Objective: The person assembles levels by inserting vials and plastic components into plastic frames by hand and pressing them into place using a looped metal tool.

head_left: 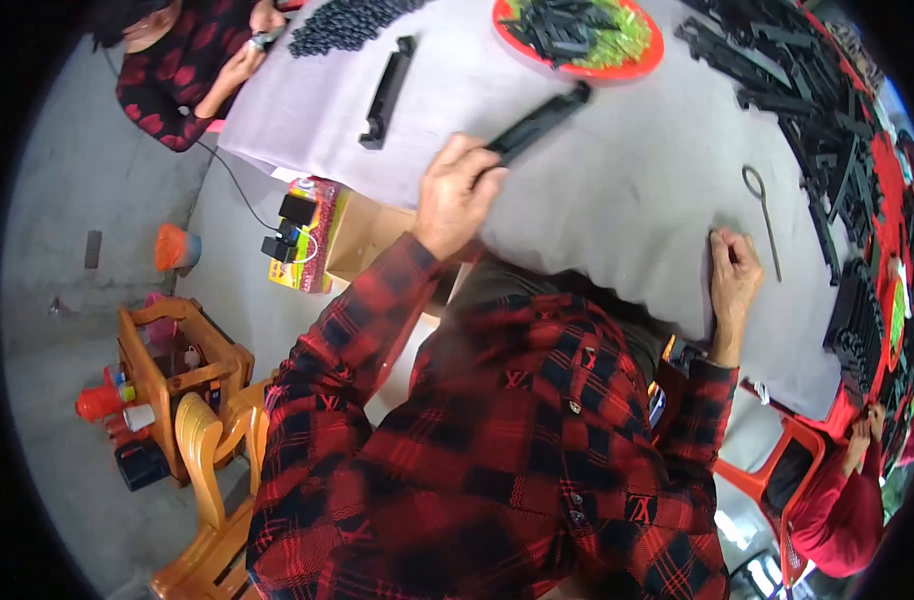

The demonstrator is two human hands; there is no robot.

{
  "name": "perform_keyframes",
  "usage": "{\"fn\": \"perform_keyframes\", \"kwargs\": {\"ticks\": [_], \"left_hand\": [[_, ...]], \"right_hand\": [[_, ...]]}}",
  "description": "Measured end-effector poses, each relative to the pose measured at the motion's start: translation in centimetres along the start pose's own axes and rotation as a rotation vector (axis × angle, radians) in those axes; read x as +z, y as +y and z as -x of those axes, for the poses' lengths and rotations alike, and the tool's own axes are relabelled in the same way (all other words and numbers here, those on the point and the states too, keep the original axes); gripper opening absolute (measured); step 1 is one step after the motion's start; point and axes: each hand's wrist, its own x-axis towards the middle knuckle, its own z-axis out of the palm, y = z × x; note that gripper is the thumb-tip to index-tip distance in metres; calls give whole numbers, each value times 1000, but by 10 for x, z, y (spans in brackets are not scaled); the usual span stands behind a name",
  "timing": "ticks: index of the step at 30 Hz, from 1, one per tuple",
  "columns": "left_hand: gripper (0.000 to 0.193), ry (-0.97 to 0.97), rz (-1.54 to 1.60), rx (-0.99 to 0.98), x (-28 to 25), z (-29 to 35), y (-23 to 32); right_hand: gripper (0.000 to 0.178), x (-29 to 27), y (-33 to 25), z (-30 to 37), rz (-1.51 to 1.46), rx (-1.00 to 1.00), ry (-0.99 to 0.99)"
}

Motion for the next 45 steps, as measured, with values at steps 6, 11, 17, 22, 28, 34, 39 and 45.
{"fn": "perform_keyframes", "kwargs": {"ticks": [6,11,17,22,28,34,39,45], "left_hand": [[14,264,-448,-132,-43,-11,-57],[14,330,-710,-192,-38,-28,-81],[11,368,-644,-365,-29,-33,-104],[13,337,-729,-253,-30,-30,-112],[17,277,-710,-139,-39,-28,-117],[16,144,-692,-76,-66,-34,-131],[21,100,-628,-101,-81,-32,-142],[42,252,-794,3,-68,-28,-116]], "right_hand": [[11,3,11,0,-17,-33,6],[10,6,8,0,-14,-55,19],[10,4,2,0,-15,-57,22],[10,4,-1,0,14,-70,23],[9,3,-2,0,-12,-77,35],[9,3,0,0,0,-55,23],[9,5,-1,0,-10,-79,16],[9,3,-2,0,1,-81,22]]}}
